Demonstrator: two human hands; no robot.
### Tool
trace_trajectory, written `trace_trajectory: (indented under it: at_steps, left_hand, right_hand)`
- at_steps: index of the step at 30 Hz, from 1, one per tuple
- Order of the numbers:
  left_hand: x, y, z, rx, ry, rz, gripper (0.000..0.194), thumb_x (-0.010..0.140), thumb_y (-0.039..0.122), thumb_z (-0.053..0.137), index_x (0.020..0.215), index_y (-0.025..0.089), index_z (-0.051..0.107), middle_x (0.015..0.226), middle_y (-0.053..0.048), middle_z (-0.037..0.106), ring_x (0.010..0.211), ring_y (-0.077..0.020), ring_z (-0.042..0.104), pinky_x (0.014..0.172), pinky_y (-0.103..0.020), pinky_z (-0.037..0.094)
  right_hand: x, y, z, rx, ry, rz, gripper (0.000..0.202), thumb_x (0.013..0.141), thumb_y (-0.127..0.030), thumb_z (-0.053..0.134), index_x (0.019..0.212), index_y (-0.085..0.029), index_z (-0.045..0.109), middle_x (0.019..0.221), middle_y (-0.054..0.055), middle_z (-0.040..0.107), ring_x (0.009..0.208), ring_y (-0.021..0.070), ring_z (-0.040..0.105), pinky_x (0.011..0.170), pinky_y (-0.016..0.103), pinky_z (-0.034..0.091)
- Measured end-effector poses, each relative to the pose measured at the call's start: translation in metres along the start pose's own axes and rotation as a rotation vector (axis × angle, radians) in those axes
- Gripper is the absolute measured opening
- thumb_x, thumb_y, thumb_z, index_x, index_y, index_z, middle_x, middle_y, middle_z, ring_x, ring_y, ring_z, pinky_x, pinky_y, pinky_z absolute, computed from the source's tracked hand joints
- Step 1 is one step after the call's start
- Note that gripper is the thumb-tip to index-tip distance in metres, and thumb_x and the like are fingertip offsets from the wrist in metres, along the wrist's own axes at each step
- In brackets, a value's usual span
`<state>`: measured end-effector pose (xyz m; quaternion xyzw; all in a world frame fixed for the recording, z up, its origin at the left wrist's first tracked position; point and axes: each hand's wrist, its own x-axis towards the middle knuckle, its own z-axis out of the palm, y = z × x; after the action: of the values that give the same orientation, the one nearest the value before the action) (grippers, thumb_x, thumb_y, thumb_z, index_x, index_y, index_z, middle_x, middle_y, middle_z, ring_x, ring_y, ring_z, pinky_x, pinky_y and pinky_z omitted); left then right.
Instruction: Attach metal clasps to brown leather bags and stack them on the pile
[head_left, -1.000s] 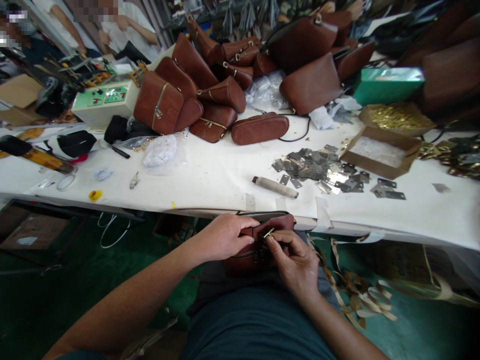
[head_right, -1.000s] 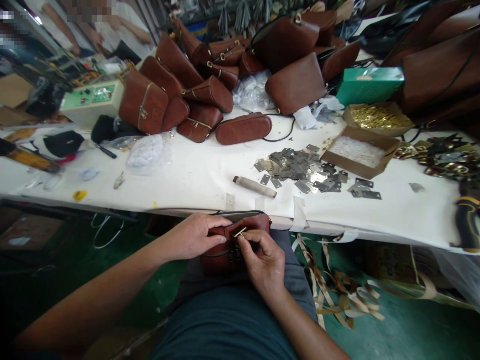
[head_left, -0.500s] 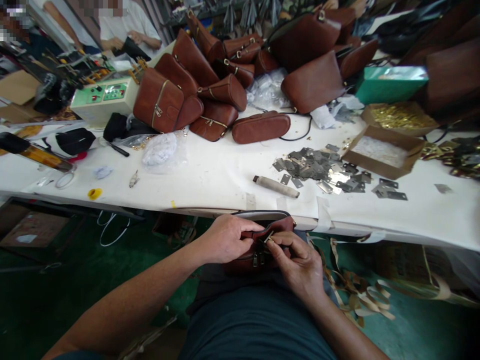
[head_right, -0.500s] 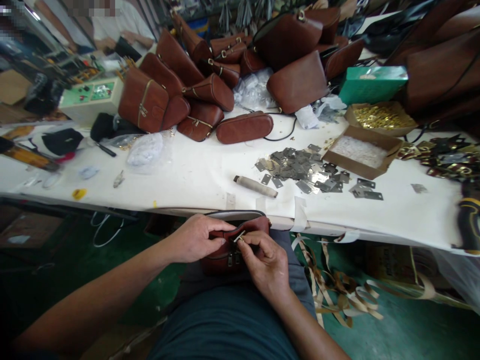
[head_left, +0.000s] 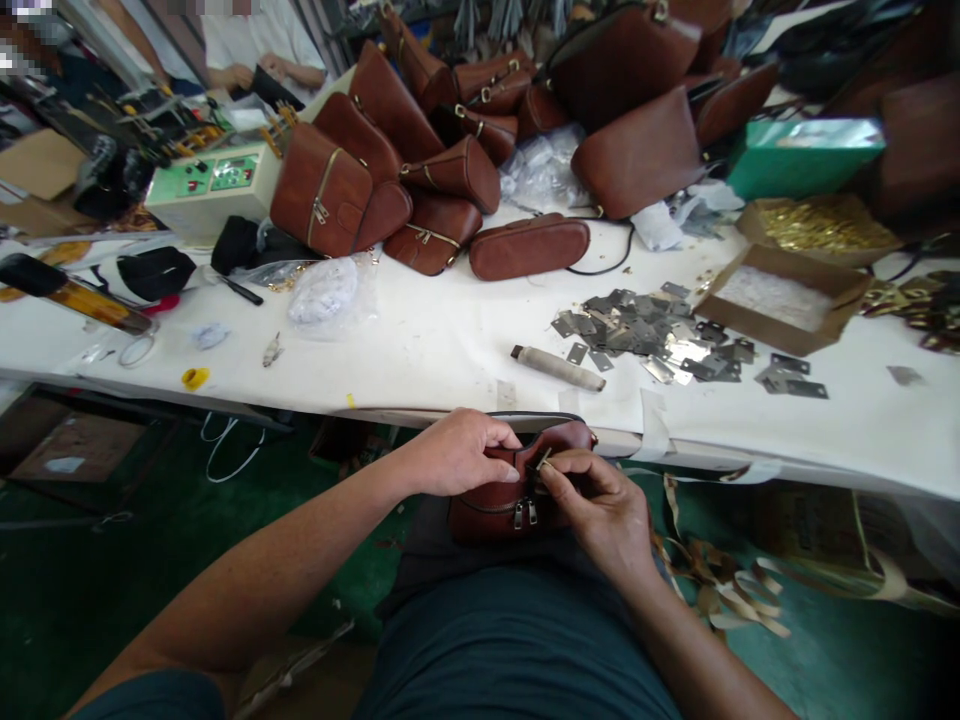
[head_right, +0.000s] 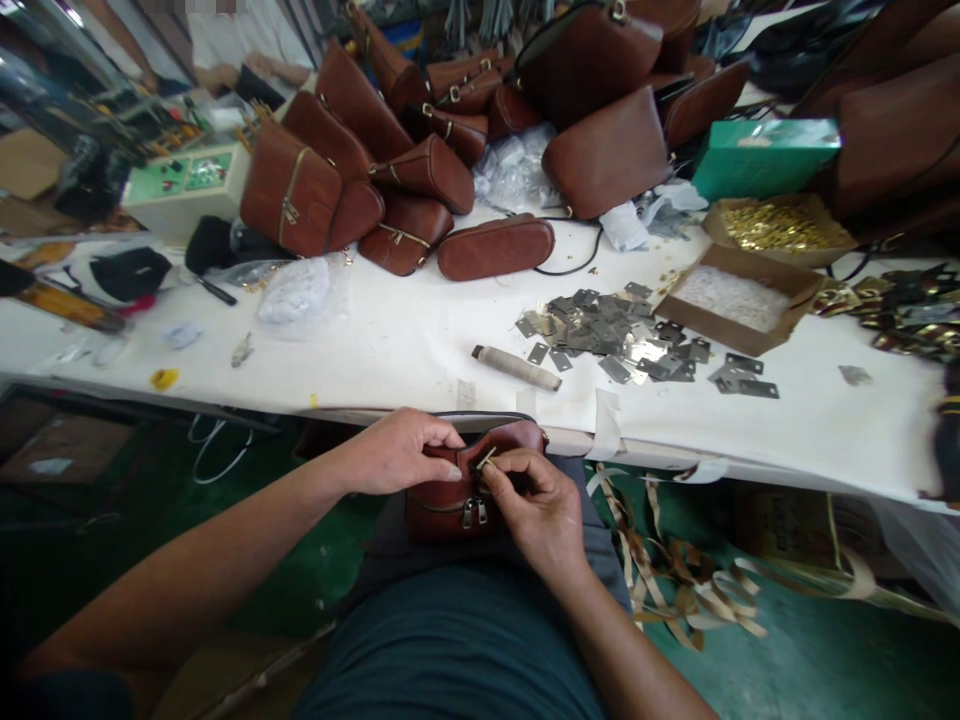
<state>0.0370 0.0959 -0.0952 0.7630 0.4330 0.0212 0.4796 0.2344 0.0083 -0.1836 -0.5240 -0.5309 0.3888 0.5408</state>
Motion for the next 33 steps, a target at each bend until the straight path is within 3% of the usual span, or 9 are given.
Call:
trace_trajectory:
  at_steps: [4,15,21,26,30,33]
  left_hand:
    - [-0.003,0.005,0.003,0.053,0.031,-0.011,0.017,0.083,0.024,0.068,0.095,0.016,0.079,0.074,0.003,0.071,0.066,-0.0103,0.055,0.061,-0.023,0.035]
    - [-0.01,0.005,0.014,0.122,0.147,0.029,0.02,0.084,0.025,0.069,0.101,0.021,0.08,0.082,0.002,0.076,0.072,-0.0131,0.064,0.067,-0.025,0.04]
    - [-0.015,0.005,0.03,0.201,0.304,0.013,0.026,0.079,0.041,0.083,0.097,0.024,0.078,0.087,0.002,0.077,0.079,-0.0172,0.067,0.069,-0.027,0.043]
    - [-0.019,-0.003,0.044,0.327,0.428,0.15,0.014,0.087,0.032,0.076,0.098,0.025,0.077,0.091,0.002,0.078,0.082,-0.0165,0.071,0.07,-0.027,0.043]
    - [-0.022,-0.006,0.049,0.467,0.434,0.31,0.01,0.092,0.03,0.07,0.099,0.025,0.075,0.088,0.003,0.077,0.079,-0.0158,0.072,0.069,-0.029,0.044]
    - [-0.024,-0.008,0.05,0.55,0.435,0.406,0.012,0.096,0.032,0.066,0.1,0.025,0.074,0.088,0.003,0.077,0.077,-0.0153,0.071,0.066,-0.03,0.044]
  right_hand:
    - [0.001,-0.005,0.004,-0.065,0.032,-0.042,0.012,0.091,-0.023,0.073,0.08,-0.02,0.07,0.077,-0.001,0.07,0.067,0.0127,0.063,0.064,0.024,0.048]
    - [-0.003,-0.006,0.01,-0.139,0.086,-0.146,0.014,0.092,-0.019,0.07,0.079,-0.021,0.067,0.077,0.0,0.068,0.068,0.0143,0.064,0.066,0.027,0.048]
    - [-0.008,-0.004,0.015,-0.169,0.082,-0.181,0.011,0.094,-0.019,0.069,0.084,-0.022,0.068,0.081,0.001,0.069,0.073,0.0154,0.066,0.069,0.028,0.051]
    - [-0.004,-0.012,-0.015,-0.212,-0.117,-0.316,0.007,0.093,-0.017,0.073,0.095,-0.023,0.07,0.09,0.002,0.071,0.081,0.0159,0.068,0.072,0.028,0.054]
    - [0.011,-0.025,-0.049,-0.504,-0.172,-0.56,0.041,0.086,-0.028,0.083,0.124,-0.024,0.069,0.111,0.009,0.071,0.101,0.0248,0.066,0.083,0.038,0.053]
    - [0.023,-0.032,-0.057,-0.647,-0.35,-0.652,0.042,0.09,-0.036,0.08,0.128,-0.023,0.067,0.113,0.01,0.073,0.102,0.0264,0.067,0.087,0.043,0.048]
